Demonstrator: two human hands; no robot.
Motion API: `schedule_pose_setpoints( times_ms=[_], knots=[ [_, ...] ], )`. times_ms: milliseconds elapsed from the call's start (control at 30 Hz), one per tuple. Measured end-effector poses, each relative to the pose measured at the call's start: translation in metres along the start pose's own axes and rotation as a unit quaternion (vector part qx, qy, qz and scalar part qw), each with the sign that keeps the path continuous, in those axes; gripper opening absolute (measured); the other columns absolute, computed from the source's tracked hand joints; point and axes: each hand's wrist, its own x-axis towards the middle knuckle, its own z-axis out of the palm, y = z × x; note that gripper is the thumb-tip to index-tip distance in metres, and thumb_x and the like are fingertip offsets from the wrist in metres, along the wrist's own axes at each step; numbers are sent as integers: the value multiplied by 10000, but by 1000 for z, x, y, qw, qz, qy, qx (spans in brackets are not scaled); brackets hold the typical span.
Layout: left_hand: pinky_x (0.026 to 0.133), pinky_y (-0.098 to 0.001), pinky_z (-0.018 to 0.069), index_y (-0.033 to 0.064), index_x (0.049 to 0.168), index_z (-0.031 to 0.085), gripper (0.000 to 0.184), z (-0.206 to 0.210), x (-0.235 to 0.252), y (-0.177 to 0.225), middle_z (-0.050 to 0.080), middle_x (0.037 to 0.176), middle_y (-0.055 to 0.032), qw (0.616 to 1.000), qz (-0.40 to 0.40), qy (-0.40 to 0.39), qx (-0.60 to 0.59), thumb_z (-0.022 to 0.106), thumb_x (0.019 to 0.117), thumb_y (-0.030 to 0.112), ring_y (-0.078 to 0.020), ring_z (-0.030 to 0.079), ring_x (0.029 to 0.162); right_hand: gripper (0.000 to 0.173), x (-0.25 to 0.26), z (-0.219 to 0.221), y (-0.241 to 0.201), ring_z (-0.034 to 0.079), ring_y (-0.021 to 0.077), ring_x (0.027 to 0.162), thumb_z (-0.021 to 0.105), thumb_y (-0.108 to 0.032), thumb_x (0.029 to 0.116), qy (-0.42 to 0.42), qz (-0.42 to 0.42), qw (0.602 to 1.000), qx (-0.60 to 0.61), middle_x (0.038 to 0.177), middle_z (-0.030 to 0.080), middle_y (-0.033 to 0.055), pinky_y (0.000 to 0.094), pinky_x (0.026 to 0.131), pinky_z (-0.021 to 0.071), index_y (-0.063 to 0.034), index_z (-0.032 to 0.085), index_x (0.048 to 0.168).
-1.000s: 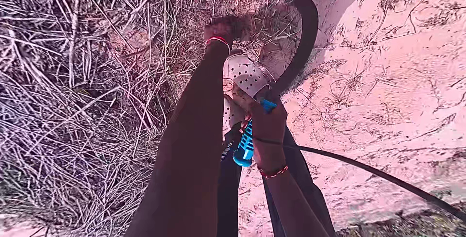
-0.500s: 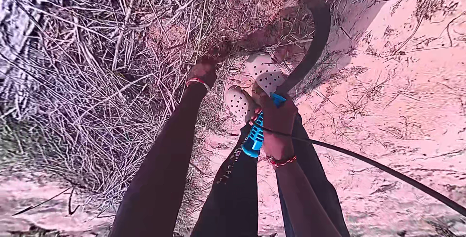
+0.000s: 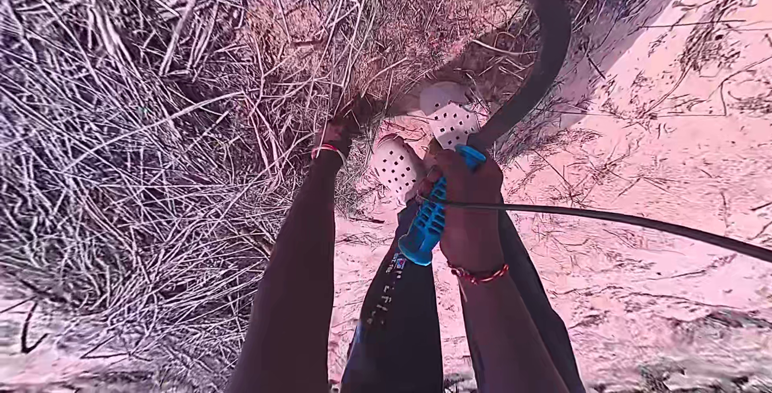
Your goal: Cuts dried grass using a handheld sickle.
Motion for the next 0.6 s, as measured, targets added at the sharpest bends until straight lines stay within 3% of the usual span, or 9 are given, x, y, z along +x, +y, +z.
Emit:
schedule_pose_setpoints(
  times_ms=[67,100,133,200,233,300,367,467,600],
  knots=[
    [1095,-671,412,-46,1421,531,403,16,-19,-62,582,1376,-334,998,-56,28,-12,529,1065,142,-504,552,1309,47,-1,0,5,567,126,436,583,-41,994,-2,-3,1000,-4,588,545,40,272,424,536,-29,550,1025],
    [1053,-692,436,-48,1392,553,394,32,-28,-97,609,1317,-349,992,-63,108,0,544,1054,153,-523,583,1253,58,-1,1,9,568,128,439,595,-51,1006,-6,-6,1000,-10,593,550,43,275,427,540,-26,554,1038],
    [990,-725,453,-40,1307,634,350,53,-32,-131,647,1242,-350,970,-49,239,19,598,1018,153,-539,614,1181,67,-1,1,13,568,129,442,596,-50,1010,-13,-7,1000,-21,597,549,42,275,432,543,-21,553,1053],
    [1124,-796,239,50,1554,417,630,13,-57,-138,342,1611,-296,988,-125,68,67,659,973,82,-539,270,1500,94,0,1,17,566,114,448,570,-10,991,-32,7,997,-65,604,539,36,256,446,537,-12,537,1078],
    [1126,-827,139,55,1585,360,742,2,-67,-132,208,1679,-276,987,-140,37,77,713,932,58,-543,128,1546,94,2,0,17,568,108,449,570,-2,993,-43,22,994,-97,603,538,39,246,450,534,-5,525,1075],
    [1119,-845,129,47,1564,398,788,-7,-77,-111,133,1705,-258,989,-92,41,111,771,869,35,-541,82,1556,101,6,-1,20,568,119,460,588,9,984,-62,42,984,-162,616,542,60,248,462,525,17,530,1066],
    [1181,-757,160,20,1531,445,604,-4,-72,-87,230,1685,-243,989,25,106,98,637,959,40,-466,165,1568,116,12,-5,28,599,136,497,621,-25,971,-78,24,967,-241,651,564,69,274,501,547,-6,542,1055],
    [1148,-684,319,24,1550,425,608,-20,-54,-13,327,1635,-266,982,138,117,47,582,962,32,-465,322,1511,206,15,-17,40,638,191,592,655,-127,982,-68,-23,927,-368,728,604,90,375,572,556,-38,571,1148],
    [1143,-600,377,66,1596,347,686,-51,-13,79,292,1657,-245,985,122,118,-22,605,960,75,-445,419,1455,233,18,-26,58,606,227,575,689,-165,966,-23,-108,902,-417,692,597,93,431,540,509,-47,596,1145]
  ],
)
